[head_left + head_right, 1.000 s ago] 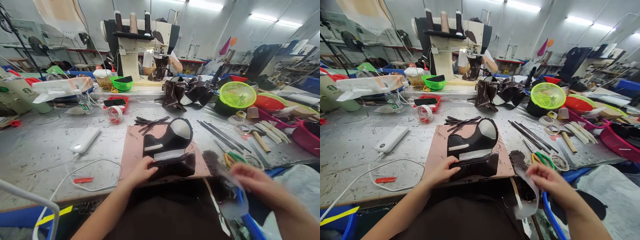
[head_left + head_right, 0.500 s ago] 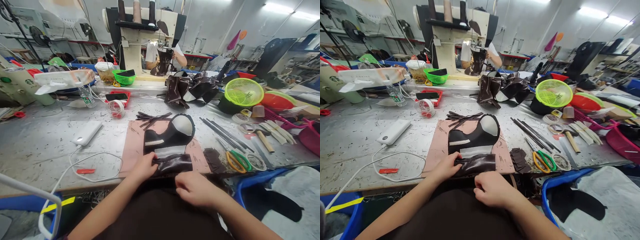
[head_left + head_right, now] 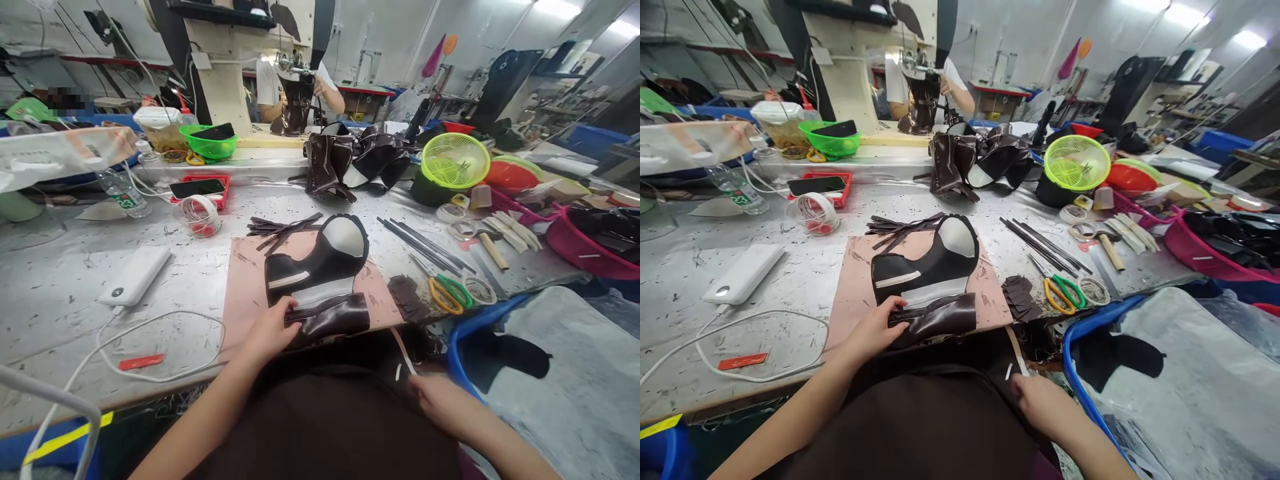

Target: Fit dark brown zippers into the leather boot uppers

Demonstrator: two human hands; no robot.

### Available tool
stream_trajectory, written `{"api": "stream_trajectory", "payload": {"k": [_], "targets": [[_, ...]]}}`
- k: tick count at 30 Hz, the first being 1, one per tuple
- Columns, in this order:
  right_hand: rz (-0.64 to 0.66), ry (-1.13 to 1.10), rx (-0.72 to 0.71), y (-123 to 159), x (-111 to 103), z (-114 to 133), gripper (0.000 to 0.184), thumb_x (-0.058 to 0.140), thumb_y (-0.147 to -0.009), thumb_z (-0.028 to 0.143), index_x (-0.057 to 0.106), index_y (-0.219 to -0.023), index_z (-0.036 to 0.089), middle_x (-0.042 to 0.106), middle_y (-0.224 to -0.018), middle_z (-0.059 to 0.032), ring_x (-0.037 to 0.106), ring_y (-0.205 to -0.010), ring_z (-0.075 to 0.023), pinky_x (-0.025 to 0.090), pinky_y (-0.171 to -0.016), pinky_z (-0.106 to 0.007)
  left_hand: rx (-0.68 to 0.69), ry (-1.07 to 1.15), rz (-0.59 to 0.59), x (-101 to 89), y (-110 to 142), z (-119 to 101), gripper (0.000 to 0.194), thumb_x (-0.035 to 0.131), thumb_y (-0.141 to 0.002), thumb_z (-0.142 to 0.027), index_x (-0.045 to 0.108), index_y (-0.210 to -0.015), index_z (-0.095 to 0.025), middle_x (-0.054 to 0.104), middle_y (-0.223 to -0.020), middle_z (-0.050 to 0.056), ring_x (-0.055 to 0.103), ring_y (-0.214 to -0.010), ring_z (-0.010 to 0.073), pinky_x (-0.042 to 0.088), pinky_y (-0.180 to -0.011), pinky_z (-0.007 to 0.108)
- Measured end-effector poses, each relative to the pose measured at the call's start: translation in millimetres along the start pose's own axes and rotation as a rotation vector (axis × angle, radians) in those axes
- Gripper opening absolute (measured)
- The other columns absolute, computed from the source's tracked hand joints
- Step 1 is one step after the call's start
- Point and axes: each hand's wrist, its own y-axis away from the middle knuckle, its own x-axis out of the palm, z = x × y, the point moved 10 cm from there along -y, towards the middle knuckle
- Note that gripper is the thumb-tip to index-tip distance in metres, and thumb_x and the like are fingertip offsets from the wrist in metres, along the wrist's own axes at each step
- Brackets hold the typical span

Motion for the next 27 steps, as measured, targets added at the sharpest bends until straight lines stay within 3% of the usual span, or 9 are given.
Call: {"api": "stream_trajectory", "payload": {"k": [2, 5, 9, 12, 15, 19, 22, 25, 27], "targets": [[-0.040, 0.119, -0.089, -16, -25, 37, 0.027, 0.037, -0.071, 0.006, 0.061, -0.066, 0.017, 0.064, -0.075, -0.0076, 0.058, -0.071, -0.0193, 0.034, -0.059, -0.026, -0.001, -0.009, -0.003, 0.4, 0, 1, 0.028, 0.052, -0.072, -0.023, 0.046, -0.099, -0.021, 0.061, -0.091, 0.004, 0.058, -0.090, 0.0210, 0.045, -0.076, 0.031], [0.000, 0.115, -0.140, -21, -47, 62, 0.025, 0.039, -0.079, 0.022, 0.060, -0.065, 0.017, 0.064, -0.071, -0.0082, 0.058, -0.069, -0.0223, 0.035, -0.059, -0.028, 0.007, -0.001, -0.010, 0.7, 3, 2, 0.027, 0.052, -0.073, -0.023, 0.047, -0.100, -0.021, 0.061, -0.093, 0.004, 0.059, -0.087, 0.0203, 0.045, -0.075, 0.031], [0.106, -0.255, -0.352, -5, -62, 91, 0.031, 0.045, -0.079, 0.045, 0.060, -0.081, 0.019, 0.063, -0.078, -0.0045, 0.057, -0.071, -0.0192, 0.038, -0.062, -0.027, 0.015, 0.004, -0.032, 0.1, 7, 1, 0.027, 0.051, -0.073, -0.023, 0.047, -0.100, -0.021, 0.061, -0.096, 0.004, 0.058, -0.089, 0.0207, 0.045, -0.076, 0.032], [0.025, -0.560, -0.579, -4, -85, 132, 0.029, 0.044, -0.080, 0.042, 0.058, -0.075, 0.018, 0.059, -0.072, -0.0026, 0.053, -0.069, -0.0158, 0.039, -0.064, -0.025, 0.042, -0.020, -0.052, 0.4, 7, -4, 0.027, 0.051, -0.073, -0.020, 0.047, -0.100, -0.020, 0.061, -0.097, 0.004, 0.057, -0.091, 0.0207, 0.045, -0.078, 0.032], [-0.079, -0.798, -0.701, -27, -97, 174, 0.022, 0.050, -0.076, 0.038, 0.055, -0.071, 0.017, 0.056, -0.069, -0.0011, 0.050, -0.067, -0.0139, 0.039, -0.065, -0.026, 0.071, -0.064, -0.057, 1.8, 9, -10, 0.026, 0.051, -0.073, -0.018, 0.048, -0.099, -0.019, 0.061, -0.097, 0.005, 0.057, -0.090, 0.0197, 0.044, -0.076, 0.030], [-0.012, -1.135, -0.500, -82, -71, 191, 0.021, 0.053, -0.072, 0.038, 0.049, -0.064, 0.018, 0.049, -0.056, 0.0032, 0.043, -0.051, -0.0092, 0.035, -0.050, -0.022, 0.137, -0.202, -0.016, -3.8, 17, -19, 0.018, 0.049, -0.075, -0.019, 0.049, -0.092, -0.020, 0.061, -0.086, 0.003, 0.058, -0.077, 0.0184, 0.042, -0.062, 0.026], [0.062, -1.228, -0.357, -103, -51, 188, 0.019, 0.053, -0.071, 0.034, 0.049, -0.061, 0.018, 0.049, -0.051, 0.0042, 0.040, -0.045, -0.0071, 0.031, -0.044, -0.019, 0.040, -0.281, -0.031, -30.0, 14, -12, 0.018, 0.057, -0.071, -0.033, 0.052, -0.085, -0.022, 0.061, -0.074, 0.000, 0.057, -0.067, 0.0188, 0.040, -0.056, 0.027], [0.120, -1.287, -0.291, -107, -44, 183, 0.015, 0.052, -0.069, 0.029, 0.052, -0.060, 0.017, 0.051, -0.050, 0.0034, 0.041, -0.043, -0.0066, 0.032, -0.042, -0.018, -0.067, -0.230, -0.318, -85.1, -1, -7, 0.031, 0.057, -0.070, -0.047, 0.054, -0.083, -0.019, 0.062, -0.080, 0.003, 0.057, -0.075, 0.0204, 0.043, -0.064, 0.030], [0.168, -1.352, -0.248, -107, -43, 181, 0.014, 0.051, -0.068, 0.030, 0.054, -0.063, 0.017, 0.053, -0.050, 0.0029, 0.042, -0.042, -0.0066, 0.030, -0.040, -0.017, -0.006, -0.113, -0.416, -103.8, -17, -14, 0.034, 0.055, -0.074, -0.043, 0.053, -0.099, -0.019, 0.061, -0.098, 0.004, 0.057, -0.088, 0.0201, 0.044, -0.075, 0.031]]}}
